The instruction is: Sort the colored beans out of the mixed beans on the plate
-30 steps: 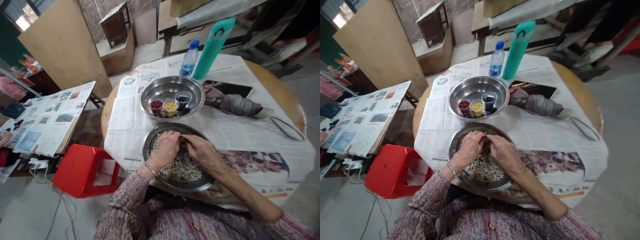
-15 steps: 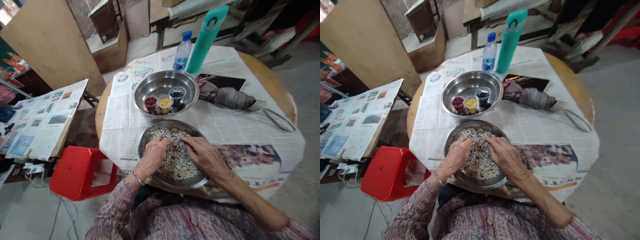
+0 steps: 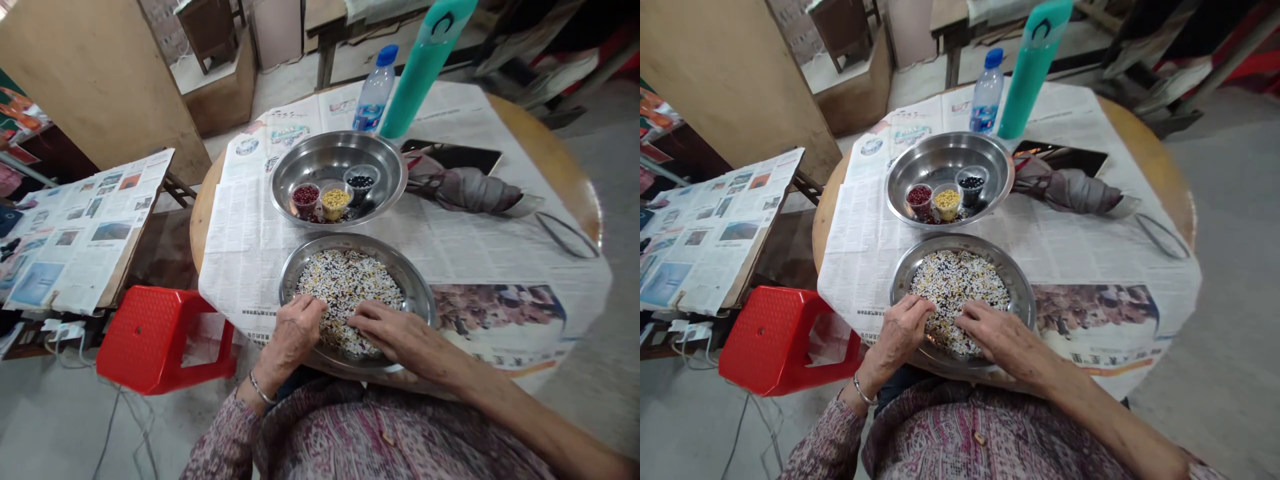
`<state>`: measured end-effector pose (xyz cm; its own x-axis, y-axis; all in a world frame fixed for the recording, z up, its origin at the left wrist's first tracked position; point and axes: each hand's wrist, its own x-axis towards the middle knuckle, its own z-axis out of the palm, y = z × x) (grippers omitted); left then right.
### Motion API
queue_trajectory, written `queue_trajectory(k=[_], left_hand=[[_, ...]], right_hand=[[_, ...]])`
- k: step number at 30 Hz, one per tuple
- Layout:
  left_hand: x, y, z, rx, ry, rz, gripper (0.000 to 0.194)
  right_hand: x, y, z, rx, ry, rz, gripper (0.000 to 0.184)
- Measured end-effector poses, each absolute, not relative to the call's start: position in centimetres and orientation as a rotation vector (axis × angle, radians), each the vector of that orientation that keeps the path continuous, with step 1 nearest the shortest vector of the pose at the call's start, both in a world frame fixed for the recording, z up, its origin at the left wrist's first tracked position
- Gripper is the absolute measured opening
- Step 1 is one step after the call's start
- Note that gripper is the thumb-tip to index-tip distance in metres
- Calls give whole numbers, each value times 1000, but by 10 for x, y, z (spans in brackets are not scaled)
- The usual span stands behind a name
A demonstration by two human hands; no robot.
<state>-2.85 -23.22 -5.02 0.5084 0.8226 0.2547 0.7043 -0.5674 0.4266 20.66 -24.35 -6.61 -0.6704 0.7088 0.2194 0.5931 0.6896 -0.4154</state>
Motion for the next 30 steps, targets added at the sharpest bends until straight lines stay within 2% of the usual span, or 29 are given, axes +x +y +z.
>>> queue_trajectory(k=[7, 12, 17, 24, 30], left_hand=[[-25, -231, -52, 2385, 1277, 978, 15], [-26, -234, -53, 2310, 1305, 1108, 21], [-27, -236, -56, 2284, 1357, 1110, 20], [-26, -235, -58, 2260, 1355, 1094, 18], [-26, -235, -56, 2272, 1371, 1046, 18]], right_hand=[[196, -199, -70, -1237, -2371, 284, 31], [155, -193, -61, -1098, -2445, 255, 18], [153, -206, -60, -928, -2579, 250, 15], [207, -185, -65, -1397, -2244, 102, 29], [194, -202, -68, -1367, -2221, 198, 26]])
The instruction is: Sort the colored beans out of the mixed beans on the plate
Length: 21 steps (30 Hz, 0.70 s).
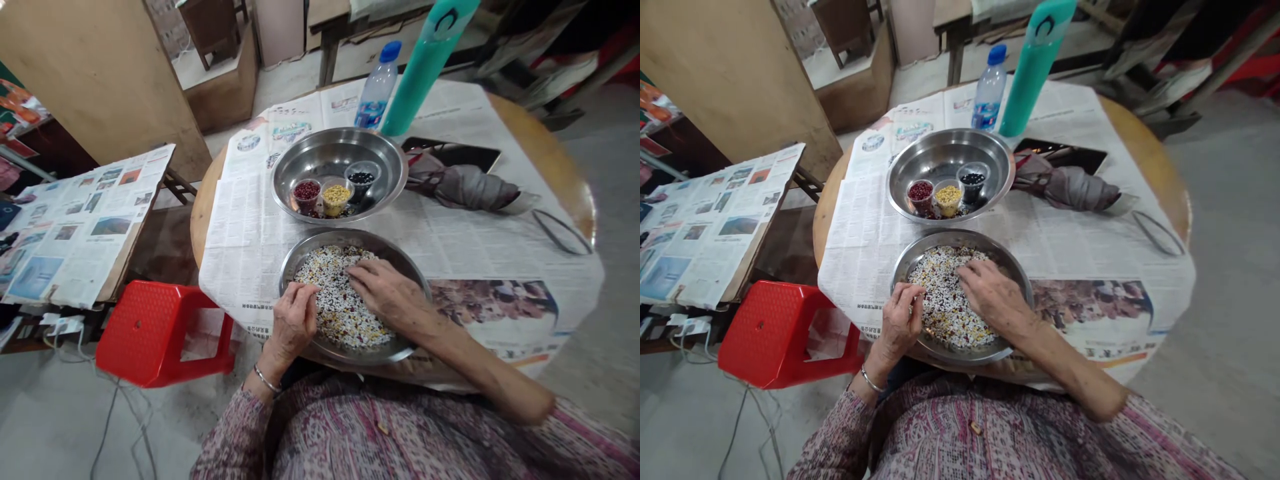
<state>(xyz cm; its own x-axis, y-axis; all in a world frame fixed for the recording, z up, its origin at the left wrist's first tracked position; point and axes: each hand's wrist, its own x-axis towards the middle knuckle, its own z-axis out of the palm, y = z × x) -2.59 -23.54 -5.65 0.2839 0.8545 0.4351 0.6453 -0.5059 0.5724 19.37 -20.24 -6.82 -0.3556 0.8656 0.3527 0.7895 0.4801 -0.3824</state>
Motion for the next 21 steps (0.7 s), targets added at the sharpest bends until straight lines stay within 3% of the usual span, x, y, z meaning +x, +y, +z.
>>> queue_trajectory(k=[3, 8, 15, 21], left_hand=[[-26, -236, -55, 2282, 1373, 1043, 18], [-25, -235, -45, 2297, 1406, 903, 16], [-10, -236, -21, 2599, 1131, 158, 14], [30, -231, -27, 2708, 794, -74, 19]], right_hand=[[176, -225, -65, -1222, -2274, 315, 23], [177, -246, -59, -1075, -2272, 355, 32], [217, -238, -73, -1262, -2127, 4, 17], [217, -244, -77, -1244, -1808, 49, 19]])
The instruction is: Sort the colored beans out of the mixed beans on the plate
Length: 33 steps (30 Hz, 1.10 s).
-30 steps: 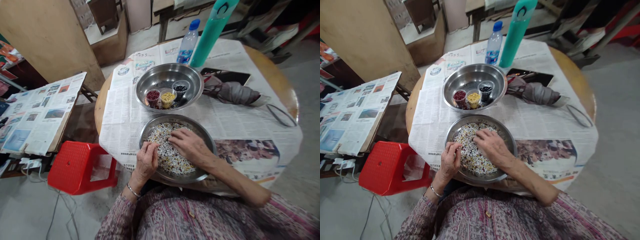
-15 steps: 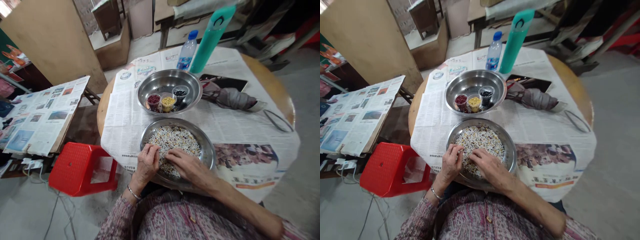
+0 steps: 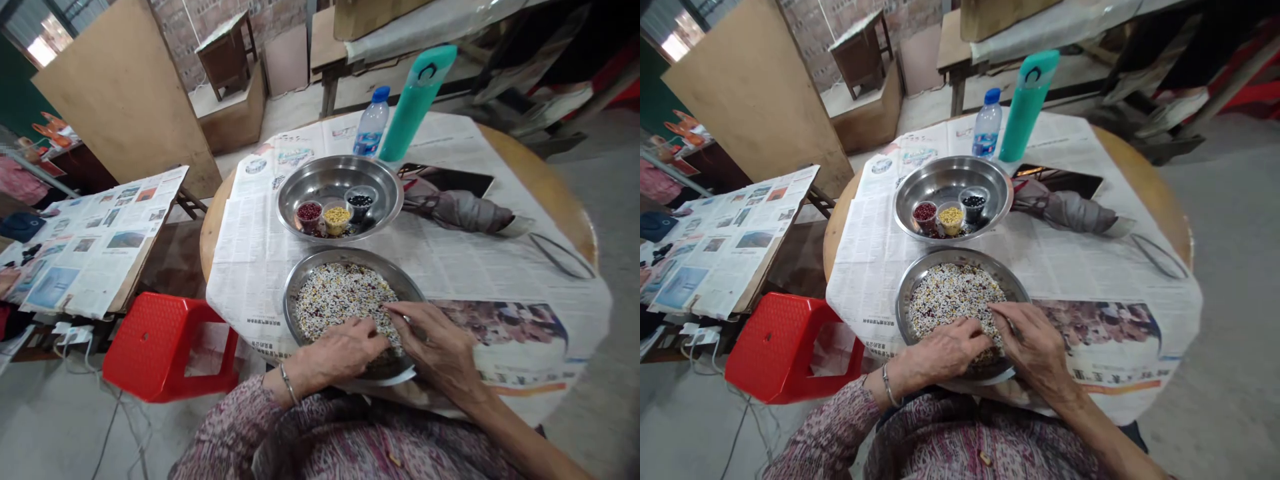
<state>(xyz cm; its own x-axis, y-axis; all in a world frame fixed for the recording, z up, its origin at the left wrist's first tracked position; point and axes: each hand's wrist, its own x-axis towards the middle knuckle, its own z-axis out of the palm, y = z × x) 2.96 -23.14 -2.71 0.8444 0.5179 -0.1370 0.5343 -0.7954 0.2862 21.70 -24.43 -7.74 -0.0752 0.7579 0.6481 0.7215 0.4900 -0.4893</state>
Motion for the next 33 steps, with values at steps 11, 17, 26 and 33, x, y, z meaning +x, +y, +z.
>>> queue_trajectory(k=[11, 17, 26, 33], left_hand=[[44, -162, -33, 2969, 851, 129, 27], [-1, -166, -31, 2773, 1352, 138, 23], [3, -238, -30, 2614, 1190, 1, 19], [40, -217, -29, 2809, 861, -4, 18]], right_hand=[[213, -248, -86, -1336, -1572, 87, 14], [213, -246, -89, -1281, -1611, 92, 13], [214, -248, -89, -1321, -1590, 164, 15], [215, -248, -89, -1315, -1576, 143, 12]])
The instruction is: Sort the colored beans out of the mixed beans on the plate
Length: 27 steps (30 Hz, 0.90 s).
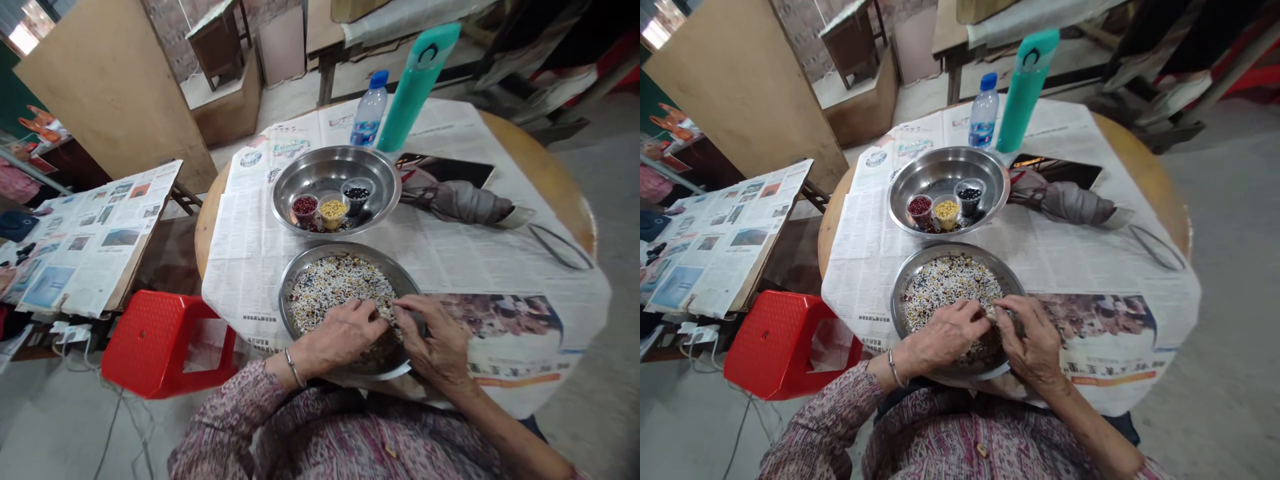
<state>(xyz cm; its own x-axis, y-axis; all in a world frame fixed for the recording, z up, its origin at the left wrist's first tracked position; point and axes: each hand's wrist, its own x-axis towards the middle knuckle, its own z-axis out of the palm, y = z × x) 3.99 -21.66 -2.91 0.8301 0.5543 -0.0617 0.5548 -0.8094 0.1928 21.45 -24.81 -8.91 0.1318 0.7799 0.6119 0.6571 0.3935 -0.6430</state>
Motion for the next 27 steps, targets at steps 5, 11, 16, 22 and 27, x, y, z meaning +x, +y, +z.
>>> queue_trajectory(k=[5, 11, 16, 22, 27], left_hand=[[35, -187, -19, 2697, 1334, 83, 18], [39, -171, -17, 2543, 1703, 152, 42], [70, -164, -27, 2546, 1639, 152, 63], [87, -167, -35, 2652, 1126, 69, 30], [71, -181, -36, 2625, 818, -47, 20]], right_hand=[[213, -247, -89, -1261, -1539, 160, 14], [213, -247, -91, -1236, -1488, 178, 15], [213, -249, -92, -1240, -1425, 204, 20], [211, -248, -88, -1207, -1358, 211, 24], [211, -247, -87, -1202, -1373, 208, 23]])
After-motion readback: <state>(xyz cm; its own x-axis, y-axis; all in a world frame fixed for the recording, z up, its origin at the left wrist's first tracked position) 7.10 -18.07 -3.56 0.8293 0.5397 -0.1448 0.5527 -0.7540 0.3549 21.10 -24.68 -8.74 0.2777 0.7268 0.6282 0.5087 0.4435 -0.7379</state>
